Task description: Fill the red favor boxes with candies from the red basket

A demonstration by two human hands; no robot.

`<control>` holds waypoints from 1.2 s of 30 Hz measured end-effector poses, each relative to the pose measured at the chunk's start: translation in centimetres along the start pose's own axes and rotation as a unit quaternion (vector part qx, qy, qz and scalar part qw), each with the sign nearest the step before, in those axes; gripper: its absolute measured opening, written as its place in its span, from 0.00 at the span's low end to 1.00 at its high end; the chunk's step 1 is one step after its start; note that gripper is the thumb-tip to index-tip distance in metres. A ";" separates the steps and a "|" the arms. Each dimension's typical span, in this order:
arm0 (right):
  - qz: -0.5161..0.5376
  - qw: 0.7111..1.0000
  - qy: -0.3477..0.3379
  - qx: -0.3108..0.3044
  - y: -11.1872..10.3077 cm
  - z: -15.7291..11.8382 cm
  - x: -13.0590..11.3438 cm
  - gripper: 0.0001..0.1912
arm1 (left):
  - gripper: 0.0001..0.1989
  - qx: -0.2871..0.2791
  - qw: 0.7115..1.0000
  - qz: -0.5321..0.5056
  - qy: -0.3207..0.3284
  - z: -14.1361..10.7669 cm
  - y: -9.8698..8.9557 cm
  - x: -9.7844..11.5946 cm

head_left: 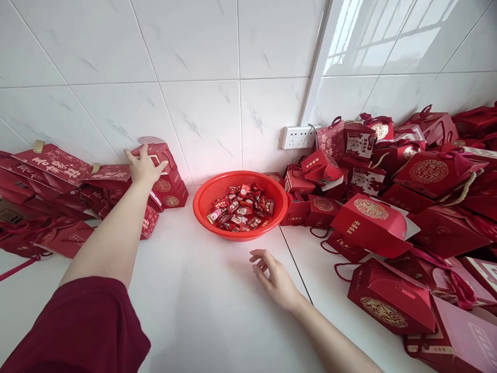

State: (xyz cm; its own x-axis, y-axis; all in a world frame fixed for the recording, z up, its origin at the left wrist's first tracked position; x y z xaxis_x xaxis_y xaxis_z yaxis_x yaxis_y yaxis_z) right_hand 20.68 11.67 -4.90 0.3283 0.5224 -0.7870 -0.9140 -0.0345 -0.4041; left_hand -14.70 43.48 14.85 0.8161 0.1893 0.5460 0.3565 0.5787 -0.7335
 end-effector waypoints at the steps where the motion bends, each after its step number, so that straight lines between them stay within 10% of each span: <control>1: 0.000 1.000 -0.001 0.000 0.0 0.0 0.0 0.14 | 0.50 -0.008 1.000 0.007 0.001 0.0 0.0 -0.1; 6: 0.002 1.000 -0.009 -0.004 0.1 -0.1 -0.4 0.15 | 0.52 -0.075 0.997 -0.024 -0.015 0.2 -0.9 -0.6; 10: -0.001 1.000 -0.016 -0.002 0.0 -0.1 -0.4 0.15 | 0.48 -0.005 0.993 -0.103 -0.047 -1.4 -2.1 -1.6; 18: -0.029 0.998 -0.048 0.003 -0.4 0.0 -0.5 0.17 | 0.36 0.064 0.983 -0.093 0.146 -16.1 0.2 -3.5; 26: -0.125 0.981 -0.114 0.093 -4.7 1.0 -2.8 0.15 | 0.39 -0.240 0.959 0.118 0.099 -29.4 7.4 -10.1; 30: -0.251 0.934 -0.105 0.233 -10.7 0.1 -4.7 0.16 | 0.37 -0.253 0.945 0.161 0.129 -30.4 8.0 -10.7; 36: -0.469 0.756 0.120 0.441 -19.7 -5.5 -4.1 0.26 | 0.36 -0.238 0.939 0.207 0.134 -30.8 7.6 -9.7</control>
State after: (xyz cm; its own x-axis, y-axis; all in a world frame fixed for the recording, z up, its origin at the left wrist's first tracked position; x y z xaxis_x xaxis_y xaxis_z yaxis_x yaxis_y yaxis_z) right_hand 38.63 5.58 3.70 0.8674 -0.2084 -0.4518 -0.0212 0.8917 -0.4522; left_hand -5.88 21.61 -8.51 0.9921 0.0776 0.0989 0.0938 0.0664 -0.9934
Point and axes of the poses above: each hand's wrist, its own z-axis towards the middle knuckle, its own y-axis out of the palm, x = y × z, the point moved 4 cm from there along z, towards the middle knuckle, and after that the axes turned 13 degrees about -y, right-handed, at the moved point
